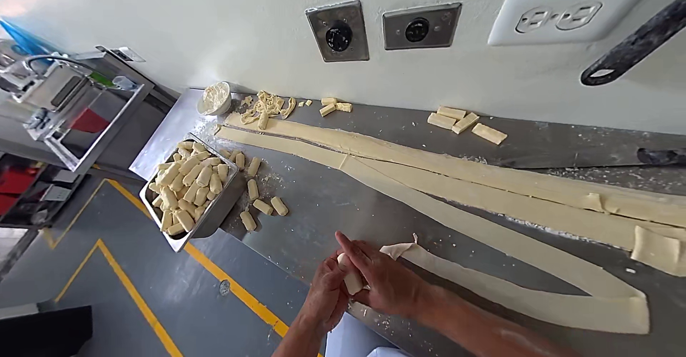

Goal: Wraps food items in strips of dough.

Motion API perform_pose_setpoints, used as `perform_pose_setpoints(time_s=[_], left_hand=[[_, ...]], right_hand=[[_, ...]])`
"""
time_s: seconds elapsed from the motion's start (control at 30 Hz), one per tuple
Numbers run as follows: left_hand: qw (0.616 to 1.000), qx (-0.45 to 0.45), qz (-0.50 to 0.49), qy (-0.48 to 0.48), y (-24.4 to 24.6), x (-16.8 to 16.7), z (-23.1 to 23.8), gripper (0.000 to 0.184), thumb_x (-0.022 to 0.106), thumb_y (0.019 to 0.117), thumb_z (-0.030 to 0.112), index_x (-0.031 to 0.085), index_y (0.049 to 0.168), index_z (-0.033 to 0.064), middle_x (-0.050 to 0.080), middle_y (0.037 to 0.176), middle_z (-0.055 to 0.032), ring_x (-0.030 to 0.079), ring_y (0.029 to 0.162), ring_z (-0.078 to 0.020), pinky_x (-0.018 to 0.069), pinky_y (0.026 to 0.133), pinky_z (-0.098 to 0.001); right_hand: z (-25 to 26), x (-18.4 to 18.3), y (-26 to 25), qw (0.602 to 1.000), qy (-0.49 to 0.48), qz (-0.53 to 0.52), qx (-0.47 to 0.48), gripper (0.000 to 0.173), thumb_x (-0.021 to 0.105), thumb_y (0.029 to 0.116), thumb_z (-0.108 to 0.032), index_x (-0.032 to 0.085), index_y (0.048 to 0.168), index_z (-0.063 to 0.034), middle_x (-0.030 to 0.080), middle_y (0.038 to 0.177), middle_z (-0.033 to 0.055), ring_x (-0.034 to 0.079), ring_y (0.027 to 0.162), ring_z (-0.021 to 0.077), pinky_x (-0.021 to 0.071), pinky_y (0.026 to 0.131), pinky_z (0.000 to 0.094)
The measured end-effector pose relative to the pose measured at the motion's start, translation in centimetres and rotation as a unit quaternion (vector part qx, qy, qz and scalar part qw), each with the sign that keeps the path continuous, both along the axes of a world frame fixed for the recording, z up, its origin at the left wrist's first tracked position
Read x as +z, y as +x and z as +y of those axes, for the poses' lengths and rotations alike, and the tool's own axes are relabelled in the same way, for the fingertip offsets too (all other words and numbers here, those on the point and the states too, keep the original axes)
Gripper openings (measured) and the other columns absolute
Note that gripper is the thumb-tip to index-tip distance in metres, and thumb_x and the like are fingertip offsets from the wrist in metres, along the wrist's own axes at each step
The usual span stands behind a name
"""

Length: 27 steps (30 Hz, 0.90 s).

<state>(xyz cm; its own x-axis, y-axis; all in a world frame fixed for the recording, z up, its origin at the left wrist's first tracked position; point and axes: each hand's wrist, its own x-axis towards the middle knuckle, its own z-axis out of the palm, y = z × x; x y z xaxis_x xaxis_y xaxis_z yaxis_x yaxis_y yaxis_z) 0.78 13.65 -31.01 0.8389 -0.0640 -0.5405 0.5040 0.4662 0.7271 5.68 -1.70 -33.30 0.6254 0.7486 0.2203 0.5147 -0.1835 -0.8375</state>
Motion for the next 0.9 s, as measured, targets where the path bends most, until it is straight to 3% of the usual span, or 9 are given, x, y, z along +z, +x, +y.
perform_pose_setpoints(time_s=[0.1, 0.23, 0.3, 0.37, 0.43, 0.53, 0.67, 0.77, 0.9], left_hand=[[0.999, 0.013, 0.034, -0.032, 0.4, 0.8, -0.7, 0.081, -0.001, 0.1039, 0.058, 0.049, 0.132, 0.0008, 0.074, 0.092, -0.0037, 0.073, 0.083, -0.0132, 0.0613, 0.074, -0.0303], [0.989, 0.083, 0.087, 0.09, 0.4, 0.0, -2.2, 0.067, 0.004, 0.11, 0.047, 0.053, 0.123, 0.0027, 0.064, 0.066, -0.001, 0.059, 0.048, -0.0081, 0.0518, 0.045, -0.0233], [0.965, 0.048, 0.02, 0.257, 1.6, -1.4, -0.1, 0.052, 0.017, 0.112, 0.032, 0.049, 0.128, -0.0047, 0.056, 0.063, -0.0002, 0.053, 0.044, -0.0078, 0.0506, 0.044, -0.0248], [0.89, 0.001, -0.03, 0.455, 4.6, -0.8, 3.7, 0.049, 0.031, 0.1108, 0.03, 0.044, 0.134, -0.0107, 0.059, 0.074, -0.0076, 0.058, 0.058, -0.0144, 0.055, 0.058, -0.0332], [0.799, -0.001, -0.063, 0.597, 8.2, 0.2, 8.2, 0.061, 0.046, 0.1068, 0.038, 0.04, 0.142, -0.0123, 0.066, 0.099, -0.0253, 0.066, 0.089, -0.0353, 0.0542, 0.084, -0.0536], [0.687, 0.016, -0.064, 0.724, 13.1, 0.1, 13.7, 0.078, 0.066, 0.0977, 0.043, 0.037, 0.145, -0.011, 0.061, 0.12, -0.0363, 0.061, 0.11, -0.052, 0.0475, 0.096, -0.0658], [0.611, -0.038, -0.043, 0.789, 14.9, -0.8, 17.3, 0.066, 0.074, 0.0932, 0.035, 0.053, 0.138, -0.0091, 0.054, 0.135, -0.0371, 0.048, 0.13, -0.0552, 0.0375, 0.106, -0.0677], [0.641, -0.057, -0.14, 0.753, 11.2, -0.7, 13.7, 0.041, 0.063, 0.098, 0.019, 0.062, 0.129, -0.0086, 0.061, 0.128, -0.0326, 0.055, 0.125, -0.0493, 0.0419, 0.108, -0.0609], [0.84, -0.166, -0.271, 0.44, 3.2, -1.2, 1.3, 0.036, 0.063, 0.0912, 0.003, 0.065, 0.123, -0.0128, 0.07, 0.122, -0.0227, 0.068, 0.115, -0.0259, 0.0523, 0.104, -0.0409]], right_hand=[[0.6, -0.2, -1.6, 0.996, 0.065, -0.044, -0.041, 0.094, 0.084, 0.0715, -0.008, 0.039, 0.152, 0.0106, 0.065, 0.131, 0.025, 0.063, 0.124, 0.0365, 0.045, 0.112, 0.0438], [0.2, -1.1, -2.9, 0.995, 0.055, -0.065, -0.042, 0.102, 0.09, 0.0657, -0.012, 0.041, 0.153, 0.0052, 0.064, 0.137, 0.0195, 0.056, 0.135, 0.0349, 0.0377, 0.118, 0.045], [-1.2, -1.4, -2.2, 0.991, -0.011, -0.104, -0.081, 0.094, 0.09, 0.0657, -0.012, 0.05, 0.149, 0.0025, 0.062, 0.141, 0.0168, 0.054, 0.136, 0.0367, 0.0432, 0.114, 0.0504], [-3.6, -2.0, -0.8, 0.973, -0.084, -0.15, -0.153, 0.06, 0.082, 0.0734, 0.002, 0.067, 0.131, 0.0011, 0.07, 0.126, 0.0179, 0.066, 0.121, 0.0382, 0.0536, 0.101, 0.0534], [-6.2, -3.2, 1.1, 0.962, -0.142, -0.149, -0.182, 0.04, 0.071, 0.0814, 0.01, 0.071, 0.121, 0.0031, 0.071, 0.113, 0.0227, 0.069, 0.108, 0.0419, 0.0567, 0.092, 0.0557], [-8.0, -4.6, 2.8, 0.965, -0.164, -0.121, -0.163, 0.021, 0.072, 0.0848, 0.003, 0.076, 0.106, 0.0032, 0.069, 0.099, 0.0248, 0.068, 0.098, 0.0438, 0.0583, 0.085, 0.0544], [-7.6, -3.3, 3.6, 0.978, -0.154, 0.015, -0.143, 0.015, 0.065, 0.0932, -0.01, 0.074, 0.093, 0.002, 0.069, 0.094, 0.0196, 0.069, 0.089, 0.0336, 0.0577, 0.081, 0.0469], [-7.2, 0.1, 3.7, 0.974, -0.093, 0.129, -0.164, 0.022, 0.062, 0.0979, -0.019, 0.071, 0.103, 0.0006, 0.07, 0.085, 0.0131, 0.067, 0.072, 0.0215, 0.0563, 0.068, 0.0381], [-5.8, 5.7, 2.8, 0.983, -0.026, 0.136, -0.118, 0.02, 0.063, 0.0986, -0.014, 0.07, 0.107, 0.0032, 0.071, 0.083, 0.013, 0.067, 0.07, 0.018, 0.0564, 0.066, 0.0345]])
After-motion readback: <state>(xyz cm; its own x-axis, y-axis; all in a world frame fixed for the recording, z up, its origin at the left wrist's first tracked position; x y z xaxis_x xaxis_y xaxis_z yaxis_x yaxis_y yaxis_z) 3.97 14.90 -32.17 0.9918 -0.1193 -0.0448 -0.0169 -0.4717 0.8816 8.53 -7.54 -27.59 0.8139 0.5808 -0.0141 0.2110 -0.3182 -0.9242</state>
